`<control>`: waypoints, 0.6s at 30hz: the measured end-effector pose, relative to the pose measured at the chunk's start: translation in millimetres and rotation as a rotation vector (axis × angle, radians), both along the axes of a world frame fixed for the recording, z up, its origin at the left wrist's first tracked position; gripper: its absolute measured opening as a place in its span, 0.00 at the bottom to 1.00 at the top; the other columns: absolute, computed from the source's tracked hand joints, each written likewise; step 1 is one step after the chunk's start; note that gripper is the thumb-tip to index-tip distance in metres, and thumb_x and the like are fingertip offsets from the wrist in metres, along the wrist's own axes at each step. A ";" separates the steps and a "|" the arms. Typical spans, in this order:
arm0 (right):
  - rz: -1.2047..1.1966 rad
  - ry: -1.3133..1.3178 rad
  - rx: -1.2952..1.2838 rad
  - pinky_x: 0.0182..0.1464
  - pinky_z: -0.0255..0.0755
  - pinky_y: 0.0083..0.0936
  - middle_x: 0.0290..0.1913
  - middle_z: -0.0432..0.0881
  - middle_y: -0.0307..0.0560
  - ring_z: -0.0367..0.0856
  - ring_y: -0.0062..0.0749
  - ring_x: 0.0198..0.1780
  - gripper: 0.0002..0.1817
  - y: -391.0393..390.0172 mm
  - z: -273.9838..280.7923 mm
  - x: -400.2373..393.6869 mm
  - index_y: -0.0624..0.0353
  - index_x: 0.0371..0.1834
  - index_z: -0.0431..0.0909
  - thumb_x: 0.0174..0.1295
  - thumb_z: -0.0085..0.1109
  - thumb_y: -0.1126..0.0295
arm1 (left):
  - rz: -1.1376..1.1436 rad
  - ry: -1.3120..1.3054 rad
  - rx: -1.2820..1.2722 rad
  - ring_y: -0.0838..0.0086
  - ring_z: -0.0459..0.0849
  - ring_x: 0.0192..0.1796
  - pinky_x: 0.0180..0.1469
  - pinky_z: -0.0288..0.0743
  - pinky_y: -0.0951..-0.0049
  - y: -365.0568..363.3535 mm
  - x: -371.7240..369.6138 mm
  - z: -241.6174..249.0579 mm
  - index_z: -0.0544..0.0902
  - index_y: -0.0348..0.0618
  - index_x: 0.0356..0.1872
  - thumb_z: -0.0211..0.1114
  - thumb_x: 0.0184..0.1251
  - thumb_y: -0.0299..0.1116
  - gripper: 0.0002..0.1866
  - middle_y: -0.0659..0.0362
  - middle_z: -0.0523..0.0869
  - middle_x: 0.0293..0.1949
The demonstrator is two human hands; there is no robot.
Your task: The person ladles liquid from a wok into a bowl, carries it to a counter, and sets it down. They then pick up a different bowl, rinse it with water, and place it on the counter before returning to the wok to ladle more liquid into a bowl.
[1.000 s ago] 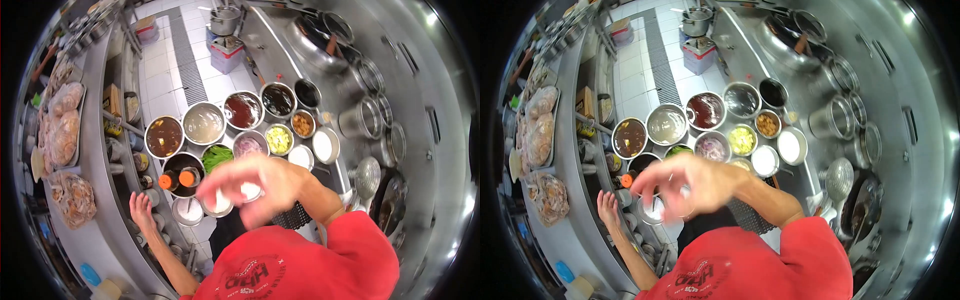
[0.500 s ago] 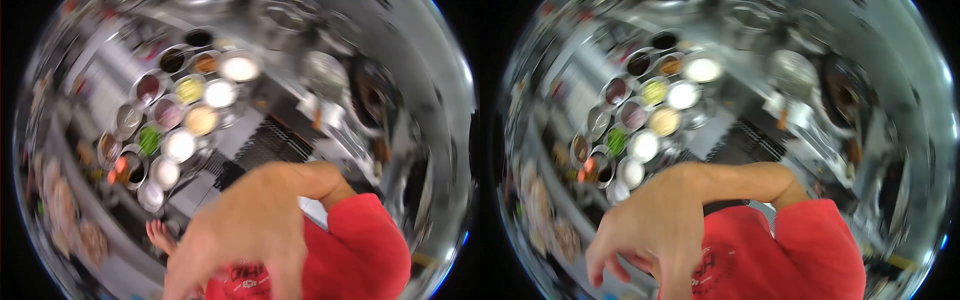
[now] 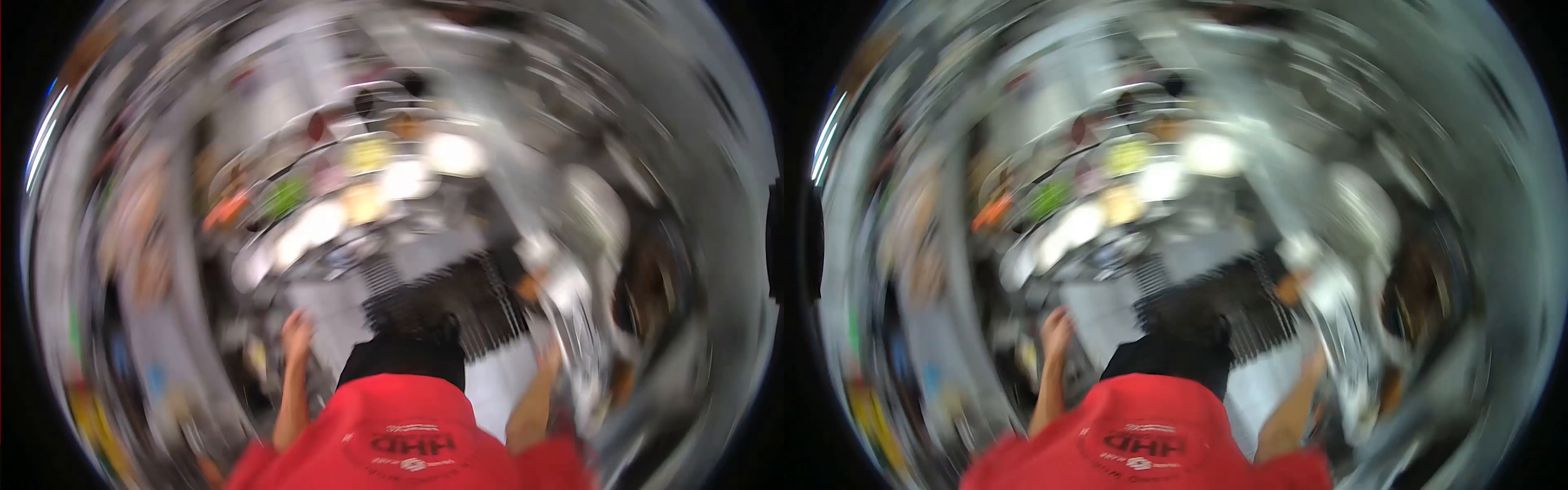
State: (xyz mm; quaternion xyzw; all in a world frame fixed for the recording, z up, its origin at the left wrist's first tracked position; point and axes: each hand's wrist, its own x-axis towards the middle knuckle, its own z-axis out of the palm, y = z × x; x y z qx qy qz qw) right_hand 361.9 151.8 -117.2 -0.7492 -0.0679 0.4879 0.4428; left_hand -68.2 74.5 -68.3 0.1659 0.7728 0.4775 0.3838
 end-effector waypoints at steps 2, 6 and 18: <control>0.088 0.319 0.330 0.53 0.66 0.35 0.57 0.67 0.50 0.66 0.32 0.57 0.27 -13.7 -1.3 -8.8 0.60 0.60 0.62 0.60 0.47 0.57 | 0.093 0.162 -0.127 0.77 0.79 0.33 0.34 0.72 0.77 -13.0 -4.3 26.0 0.79 0.41 0.45 0.58 0.58 0.32 0.14 0.59 0.82 0.31; 0.630 -0.235 -0.222 0.47 0.67 0.34 0.50 0.69 0.49 0.68 0.32 0.50 0.25 45.8 -1.7 -14.4 0.60 0.57 0.64 0.60 0.46 0.57 | 0.676 0.262 -0.148 0.73 0.80 0.31 0.36 0.73 0.73 -109.9 -5.4 52.5 0.80 0.41 0.41 0.64 0.52 0.37 0.16 0.55 0.83 0.32; 1.428 -0.508 -0.352 0.28 0.70 0.32 0.30 0.75 0.44 0.74 0.33 0.29 0.20 -7.8 25.8 -133.4 0.61 0.48 0.70 0.60 0.44 0.57 | 1.714 -0.084 0.272 0.64 0.79 0.35 0.32 0.73 0.69 -361.4 -51.9 81.3 0.69 0.40 0.48 0.61 0.53 0.58 0.32 0.50 0.78 0.35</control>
